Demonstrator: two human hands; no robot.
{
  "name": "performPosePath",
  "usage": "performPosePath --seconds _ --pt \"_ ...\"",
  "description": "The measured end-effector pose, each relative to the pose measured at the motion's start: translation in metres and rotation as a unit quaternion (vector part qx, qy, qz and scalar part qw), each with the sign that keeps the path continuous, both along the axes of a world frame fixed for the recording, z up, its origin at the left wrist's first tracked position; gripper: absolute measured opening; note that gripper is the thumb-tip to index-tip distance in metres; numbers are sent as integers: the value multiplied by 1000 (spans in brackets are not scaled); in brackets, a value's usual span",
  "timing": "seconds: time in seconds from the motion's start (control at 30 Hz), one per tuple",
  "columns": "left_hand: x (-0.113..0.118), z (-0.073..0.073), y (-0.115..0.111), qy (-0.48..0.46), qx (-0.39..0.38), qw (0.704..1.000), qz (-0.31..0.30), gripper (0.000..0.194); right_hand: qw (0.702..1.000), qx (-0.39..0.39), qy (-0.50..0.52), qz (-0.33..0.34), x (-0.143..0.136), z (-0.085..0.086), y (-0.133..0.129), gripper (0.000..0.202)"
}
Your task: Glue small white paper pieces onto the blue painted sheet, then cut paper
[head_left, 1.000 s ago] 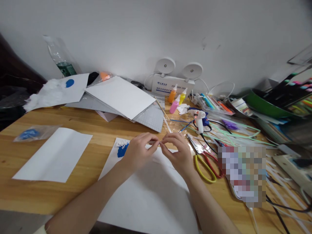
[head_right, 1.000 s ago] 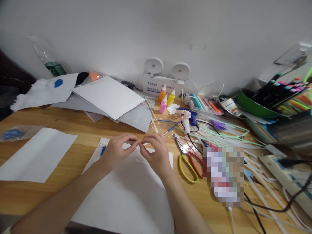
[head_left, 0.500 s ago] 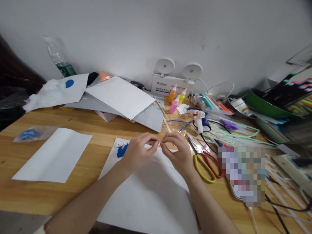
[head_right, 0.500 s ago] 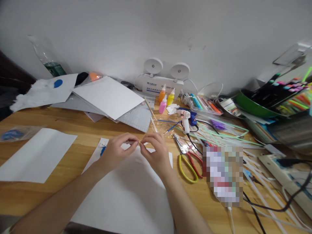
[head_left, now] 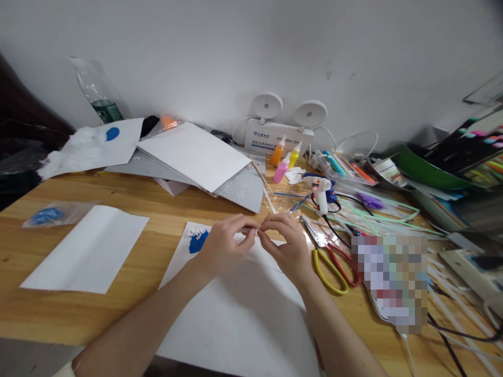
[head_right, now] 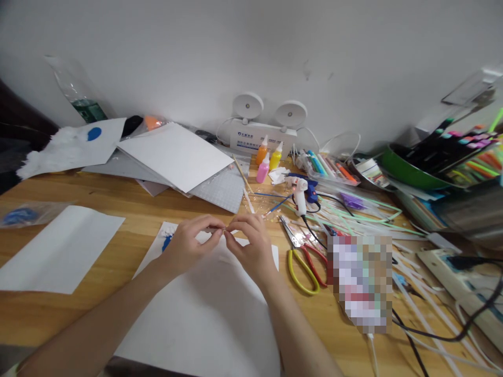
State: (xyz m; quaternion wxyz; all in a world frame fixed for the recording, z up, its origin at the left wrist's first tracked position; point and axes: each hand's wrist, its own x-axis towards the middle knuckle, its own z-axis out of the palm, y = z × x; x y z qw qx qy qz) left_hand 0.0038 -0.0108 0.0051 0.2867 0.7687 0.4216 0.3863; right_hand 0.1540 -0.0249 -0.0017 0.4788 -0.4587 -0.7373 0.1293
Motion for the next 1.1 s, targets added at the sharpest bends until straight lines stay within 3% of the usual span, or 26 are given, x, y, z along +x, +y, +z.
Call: performPosePath --seconds 1.1 --pt "1 -3 1 -16 0 1000 10 10 1000 -8 -8 -11 2 -1 0 8"
